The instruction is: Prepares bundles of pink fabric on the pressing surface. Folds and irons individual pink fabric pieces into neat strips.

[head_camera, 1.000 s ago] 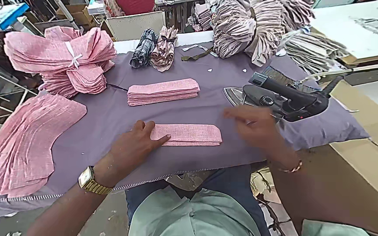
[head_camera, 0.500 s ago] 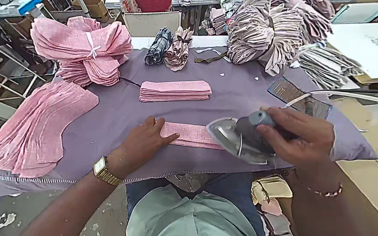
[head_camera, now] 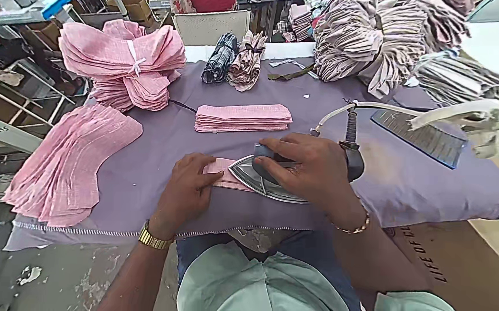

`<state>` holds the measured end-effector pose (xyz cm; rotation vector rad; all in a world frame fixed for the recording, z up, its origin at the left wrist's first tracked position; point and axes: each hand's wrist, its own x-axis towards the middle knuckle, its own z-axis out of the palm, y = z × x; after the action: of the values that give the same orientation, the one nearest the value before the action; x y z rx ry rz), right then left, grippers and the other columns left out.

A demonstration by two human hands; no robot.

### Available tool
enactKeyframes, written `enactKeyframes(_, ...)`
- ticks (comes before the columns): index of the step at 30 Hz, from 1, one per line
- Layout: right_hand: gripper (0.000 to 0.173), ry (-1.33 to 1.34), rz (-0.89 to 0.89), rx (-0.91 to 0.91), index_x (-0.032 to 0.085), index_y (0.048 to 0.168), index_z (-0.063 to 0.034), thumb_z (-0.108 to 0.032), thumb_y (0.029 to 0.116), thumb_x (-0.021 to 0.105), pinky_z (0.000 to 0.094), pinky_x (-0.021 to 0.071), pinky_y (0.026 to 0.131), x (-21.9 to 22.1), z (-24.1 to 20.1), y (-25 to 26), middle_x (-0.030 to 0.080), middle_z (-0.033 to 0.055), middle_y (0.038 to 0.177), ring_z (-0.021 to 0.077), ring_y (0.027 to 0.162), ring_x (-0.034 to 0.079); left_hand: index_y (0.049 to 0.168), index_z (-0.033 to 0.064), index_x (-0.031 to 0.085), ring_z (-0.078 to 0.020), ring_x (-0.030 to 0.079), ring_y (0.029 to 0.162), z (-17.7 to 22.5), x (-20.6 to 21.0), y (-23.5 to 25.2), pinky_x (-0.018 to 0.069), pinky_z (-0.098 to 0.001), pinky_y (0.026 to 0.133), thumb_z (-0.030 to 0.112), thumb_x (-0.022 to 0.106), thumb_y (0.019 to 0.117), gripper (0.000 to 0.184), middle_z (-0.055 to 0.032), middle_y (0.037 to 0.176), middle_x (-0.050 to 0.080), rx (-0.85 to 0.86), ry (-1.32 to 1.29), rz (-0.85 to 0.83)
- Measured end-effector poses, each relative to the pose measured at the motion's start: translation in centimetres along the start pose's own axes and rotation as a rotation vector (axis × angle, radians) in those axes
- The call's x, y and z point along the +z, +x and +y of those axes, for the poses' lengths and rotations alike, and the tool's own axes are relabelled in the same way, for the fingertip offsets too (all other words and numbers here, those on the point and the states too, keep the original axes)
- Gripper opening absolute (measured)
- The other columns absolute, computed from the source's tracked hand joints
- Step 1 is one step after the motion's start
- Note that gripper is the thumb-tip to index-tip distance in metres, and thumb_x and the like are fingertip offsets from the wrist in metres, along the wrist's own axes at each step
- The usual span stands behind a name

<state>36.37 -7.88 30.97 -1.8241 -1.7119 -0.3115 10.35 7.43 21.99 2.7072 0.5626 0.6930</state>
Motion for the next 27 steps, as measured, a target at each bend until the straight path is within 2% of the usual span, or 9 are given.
enactKeyframes(3,0.032,-0.036,-0.021,0.011,0.077,0.118,-0.0336,-0.051,0.0968,0.061,0.0380,0.0480,0.055,2.5,-2.9,1.9,0.068,-0.0040,0.079,0.0139,0.067,0.063,0.102,0.0263,0.079,-0.0201,0.051,0.128,-0.3,-0.3,0.0,0.0444,-0.0462,0.107,0.031,0.063,0.0912,0.019,0.0011,0.127,0.063,-0.127,-0.043,0.126)
enactKeyframes(6,0.037,-0.073,-0.081,-0.037,0.074,0.124,-0.0282,-0.050,0.1006,0.055,0.0385,0.0478,0.056,4.7,-5.6,3.6,0.064,0.0007,0.081,0.0186,0.070,0.062,0.106,0.0202,0.072,-0.0185,0.053,0.119,-0.6,-0.5,-0.2,0.0460,-0.0421,0.100,0.028,0.068,0.0830,0.025,0.0008,0.121,0.062,-0.186,-0.107,0.214)
enactKeyframes(10,0.040,-0.028,-0.126,-0.176,0.071,0.130,-0.0231,-0.047,0.1036,0.052,0.0368,0.0481,0.057,5.4,-6.5,4.3,0.061,0.0034,0.080,0.0198,0.069,0.060,0.108,0.0106,0.066,-0.0180,0.061,0.118,-1.6,-1.4,-0.6,0.0545,-0.0400,0.099,0.012,0.065,0.0878,0.020,-0.0036,0.119,0.065,-0.237,-0.328,0.384)
enactKeyframes(12,0.043,0.012,-0.184,-0.214,0.070,0.133,-0.0232,-0.050,0.1049,0.050,0.0379,0.0519,0.059,4.5,-5.9,4.0,0.063,0.0033,0.083,0.0197,0.073,0.063,0.117,0.0096,0.064,-0.0177,0.064,0.115,-2.1,-1.4,-0.9,0.0575,-0.0397,0.096,0.012,0.062,0.0930,0.024,-0.0039,0.120,0.066,-0.293,-0.405,0.401)
enactKeyframes(15,0.037,0.062,-0.185,-0.219,0.075,0.118,-0.0228,-0.048,0.1054,0.050,0.0377,0.0518,0.056,2.5,-4.2,2.8,0.063,-0.0009,0.078,0.0160,0.068,0.063,0.132,0.0146,0.062,-0.0138,0.062,0.116,-1.9,-1.3,-0.3,0.0529,-0.0402,0.102,0.044,0.066,0.0979,0.045,-0.0005,0.122,0.067,-0.359,-0.259,0.285)
enactKeyframes(18,0.039,0.047,-0.187,-0.176,0.075,0.099,-0.0203,-0.050,0.1044,0.051,0.0379,0.0492,0.055,-0.7,-1.6,0.4,0.062,-0.0036,0.073,0.0129,0.066,0.061,0.138,0.0229,0.059,-0.0188,0.056,0.120,-1.7,-0.9,0.2,0.0452,-0.0500,0.104,0.067,0.066,0.0865,0.068,0.0015,0.124,0.063,-0.398,0.003,0.133)
enactKeyframes(22,0.045,-0.143,-0.148,-0.054,0.069,0.089,-0.0152,-0.053,0.1031,0.047,0.0443,0.0449,0.050,-5.0,2.2,-3.7,0.061,0.0026,0.071,0.0210,0.063,0.061,0.135,0.0253,0.061,-0.0227,0.053,0.123,-1.1,-0.8,0.3,0.0433,-0.0535,0.102,0.068,0.066,0.0849,0.066,0.0011,0.127,0.062,-0.416,0.075,0.095)
enactKeyframes(25,0.049,-0.321,-0.039,0.001,0.062,0.081,-0.0100,-0.051,0.1017,0.044,0.0447,0.0364,0.044,-6.6,4.4,-6.6,0.057,0.0079,0.065,0.0264,0.055,0.057,0.133,0.0261,0.062,-0.0203,0.055,0.120,-1.0,-0.5,0.2,0.0441,-0.0525,0.101,0.064,0.066,0.0863,0.060,0.0036,0.126,0.063,-0.377,0.054,0.121)
enactKeyframes(27,0.048,-0.336,-0.025,0.016,0.062,0.081,-0.0094,-0.050,0.1014,0.044,0.0444,0.0359,0.044,-7.6,5.7,-7.7,0.056,0.0085,0.065,0.0268,0.054,0.057,0.131,0.0271,0.064,-0.0196,0.055,0.120,-1.0,-0.5,0.3,0.0438,-0.0527,0.100,0.062,0.066,0.0868,0.056,0.0045,0.124,0.064,-0.352,0.051,0.117)
